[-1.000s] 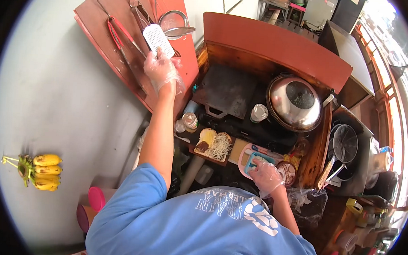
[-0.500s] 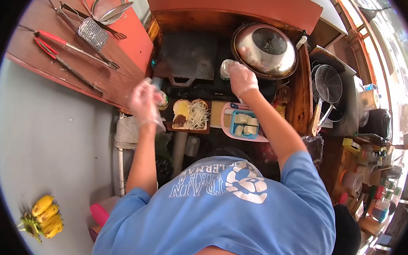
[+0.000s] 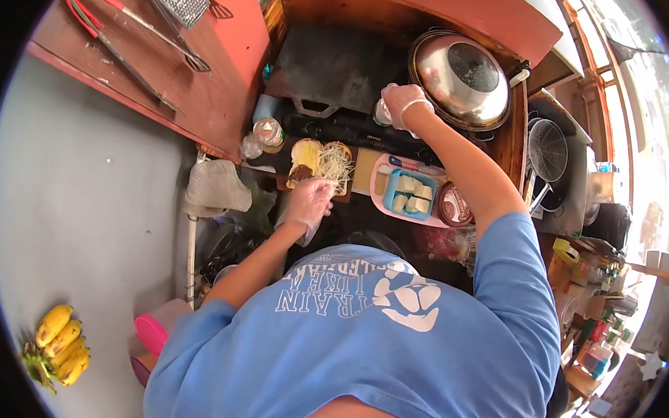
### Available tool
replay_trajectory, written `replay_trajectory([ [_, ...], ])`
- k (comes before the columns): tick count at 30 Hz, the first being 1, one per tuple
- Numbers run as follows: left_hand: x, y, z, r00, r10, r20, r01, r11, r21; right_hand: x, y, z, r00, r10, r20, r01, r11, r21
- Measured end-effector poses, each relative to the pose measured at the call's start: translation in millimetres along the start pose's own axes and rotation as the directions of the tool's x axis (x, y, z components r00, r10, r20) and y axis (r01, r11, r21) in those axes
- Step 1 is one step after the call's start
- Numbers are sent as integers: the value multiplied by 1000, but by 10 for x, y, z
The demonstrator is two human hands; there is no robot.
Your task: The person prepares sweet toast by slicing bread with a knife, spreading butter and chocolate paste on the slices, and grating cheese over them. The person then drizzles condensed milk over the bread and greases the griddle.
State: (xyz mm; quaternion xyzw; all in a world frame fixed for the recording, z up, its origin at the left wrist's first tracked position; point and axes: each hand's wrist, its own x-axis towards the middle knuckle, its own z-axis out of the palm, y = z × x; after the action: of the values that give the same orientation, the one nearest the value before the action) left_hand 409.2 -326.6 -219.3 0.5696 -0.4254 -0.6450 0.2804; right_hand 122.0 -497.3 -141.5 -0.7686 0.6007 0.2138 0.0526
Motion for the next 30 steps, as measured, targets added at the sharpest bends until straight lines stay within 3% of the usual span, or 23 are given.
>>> replay_trajectory([
  [2, 258, -87, 31, 985, 9, 170, -7, 1000, -18, -303, -124, -246, 1000, -15, 16, 14, 998, 57],
  [3, 329, 11, 94, 972, 194, 129, -220, 949, 226, -485, -203, -347, 999, -22, 23, 19, 993, 116],
  [4, 388, 158, 174, 917, 374, 137, -394, 797, 458, -618, -276, -339, 999, -28, 32, 24, 993, 115],
  [6, 526, 371, 283, 894, 427, 136, -435, 758, 486, -890, -407, -276, 948, -174, -268, 225, 959, 173],
  [8, 764, 521, 317, 914, 310, 260, -363, 912, 190, -1105, -546, -225, 919, -253, -302, 297, 949, 109],
  [9, 778, 612, 285, 887, 337, 315, -384, 918, 99, -1281, -605, -345, 907, -284, -311, 320, 945, 70],
  [10, 630, 909, 227, 889, 263, 376, -339, 929, 150, -1394, -638, -404, 909, -282, -308, 319, 945, 77],
  [12, 666, 939, 138, 825, 341, 450, -404, 913, 49, -1537, -651, -460, 875, -234, -424, 327, 931, 161],
  [14, 416, 1249, 86, 858, 347, 378, -481, 800, 359, -1574, -648, -367, 888, -201, -413, 335, 898, 284],
  [16, 296, 1299, 61, 746, 598, 293, -623, 471, 625, -1672, -655, -248, 870, -39, -492, 228, 915, 332],
  [18, 156, 1390, 83, 706, 651, 280, -535, 231, 813, -1787, -556, -44, 902, 119, -416, 87, 891, 445],
  [20, 328, 1177, -18, 519, 763, 384, -626, 34, 779, -1944, -442, 210, 899, 272, -344, -49, 842, 537],
  [22, 282, 1088, 6, 458, 797, 395, -591, -59, 804, -2190, -288, 500, 842, 384, -380, -54, 761, 647],
  [26, 436, 885, 23, 450, 746, 490, -590, -164, 791, -2765, -14, 756, 787, 586, -194, -259, 598, 758],
  [27, 472, 869, 36, 470, 741, 479, -583, -148, 799, -2850, 22, 955, 714, 607, -348, -184, 643, 744],
  [30, 482, 831, 139, 454, 743, 492, -565, -187, 804, -3115, 125, 1040, 721, 656, -221, -243, 539, 806],
])
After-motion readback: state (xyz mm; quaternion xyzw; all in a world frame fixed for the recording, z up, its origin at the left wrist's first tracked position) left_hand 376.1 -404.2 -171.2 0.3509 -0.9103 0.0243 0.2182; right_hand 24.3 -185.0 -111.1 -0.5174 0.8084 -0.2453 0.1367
